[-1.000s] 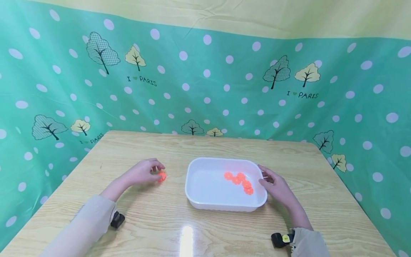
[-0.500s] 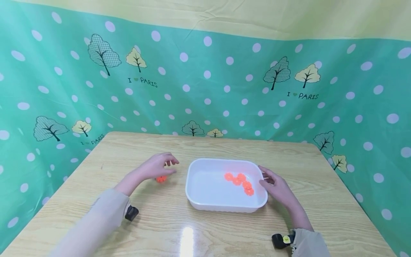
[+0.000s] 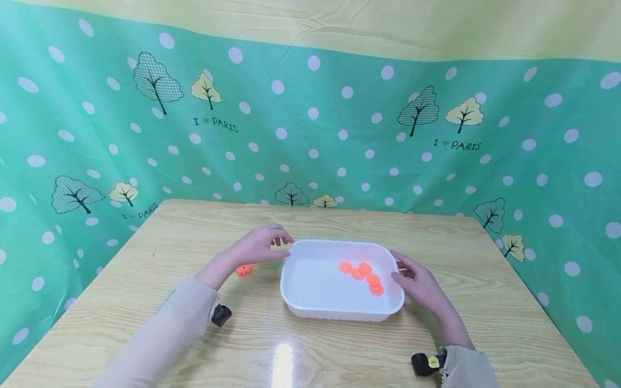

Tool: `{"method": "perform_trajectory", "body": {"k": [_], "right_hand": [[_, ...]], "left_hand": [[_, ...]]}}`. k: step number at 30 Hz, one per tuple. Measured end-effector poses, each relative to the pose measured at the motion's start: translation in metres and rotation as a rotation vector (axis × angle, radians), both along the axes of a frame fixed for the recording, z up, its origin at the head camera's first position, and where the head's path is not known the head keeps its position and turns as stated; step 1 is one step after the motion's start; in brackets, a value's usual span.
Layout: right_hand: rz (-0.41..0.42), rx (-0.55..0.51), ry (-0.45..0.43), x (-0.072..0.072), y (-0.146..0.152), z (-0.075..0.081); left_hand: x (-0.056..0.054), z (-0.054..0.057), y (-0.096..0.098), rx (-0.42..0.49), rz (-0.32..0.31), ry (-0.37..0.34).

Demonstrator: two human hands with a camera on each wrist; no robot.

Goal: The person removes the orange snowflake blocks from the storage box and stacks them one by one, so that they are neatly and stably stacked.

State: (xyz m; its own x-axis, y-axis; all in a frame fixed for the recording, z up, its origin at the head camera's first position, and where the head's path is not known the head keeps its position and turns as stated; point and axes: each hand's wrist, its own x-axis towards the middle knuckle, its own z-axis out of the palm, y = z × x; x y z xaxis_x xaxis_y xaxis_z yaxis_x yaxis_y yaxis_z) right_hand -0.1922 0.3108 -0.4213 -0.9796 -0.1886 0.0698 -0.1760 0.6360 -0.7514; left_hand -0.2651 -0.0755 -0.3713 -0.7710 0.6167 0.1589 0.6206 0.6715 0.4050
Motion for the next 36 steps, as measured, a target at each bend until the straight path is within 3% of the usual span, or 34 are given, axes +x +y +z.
{"method": "perform_trajectory", "body": {"k": [19, 36], "right_hand": [[-0.014, -0.004, -0.011, 0.001, -0.002, 0.001], [-0.01, -0.008, -0.017, -0.002, 0.0, -0.001]], "left_hand": [[0.005, 0.003, 0.054, -0.006, -0.081, -0.042], [0.004, -0.015, 0.099, -0.015, -0.122, -0.124]]}}
